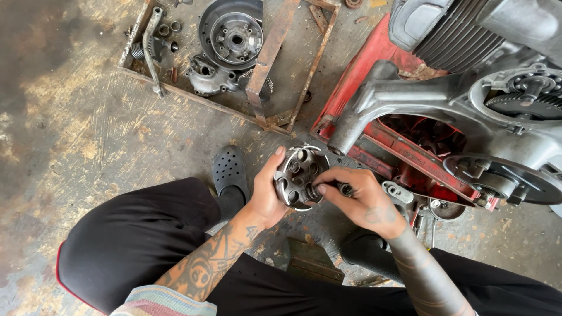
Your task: Assembling a motorcycle clutch by placing springs and plates into the hub
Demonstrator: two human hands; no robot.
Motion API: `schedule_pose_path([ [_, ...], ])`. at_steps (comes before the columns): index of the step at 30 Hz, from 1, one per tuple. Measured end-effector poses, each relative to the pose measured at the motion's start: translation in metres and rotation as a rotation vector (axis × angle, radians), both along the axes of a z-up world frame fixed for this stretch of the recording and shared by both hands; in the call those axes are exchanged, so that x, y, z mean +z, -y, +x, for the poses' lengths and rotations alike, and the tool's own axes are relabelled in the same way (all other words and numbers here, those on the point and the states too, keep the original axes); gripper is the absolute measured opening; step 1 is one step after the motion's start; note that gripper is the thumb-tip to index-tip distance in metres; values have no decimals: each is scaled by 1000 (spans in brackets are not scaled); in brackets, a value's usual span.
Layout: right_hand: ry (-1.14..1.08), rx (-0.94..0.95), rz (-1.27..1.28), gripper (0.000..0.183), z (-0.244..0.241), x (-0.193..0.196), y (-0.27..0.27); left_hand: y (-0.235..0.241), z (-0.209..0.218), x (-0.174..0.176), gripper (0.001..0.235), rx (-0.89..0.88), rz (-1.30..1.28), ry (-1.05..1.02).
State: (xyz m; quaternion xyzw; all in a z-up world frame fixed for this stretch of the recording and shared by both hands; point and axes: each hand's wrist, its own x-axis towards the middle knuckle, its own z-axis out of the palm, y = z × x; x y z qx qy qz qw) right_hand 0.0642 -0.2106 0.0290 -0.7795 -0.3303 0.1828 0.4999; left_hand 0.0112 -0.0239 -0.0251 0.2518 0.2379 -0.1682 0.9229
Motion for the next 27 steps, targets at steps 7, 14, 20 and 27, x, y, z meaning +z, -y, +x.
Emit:
schedule_pose_path([
  [7,-631,-145,595,16,0,-53,43,2,4,17,80,-42,-105,4],
  [14,-941,-224,894,19,-1,-98,94,-1,1,10,78,-21,-234,84],
  [20,-1109,-328,864,39,-21,-130,103,-1,2,11,78,-37,-236,70],
  [27,-1123,-431,913,33,-34,-103,67,-1,1,9,77,-38,-214,63],
])
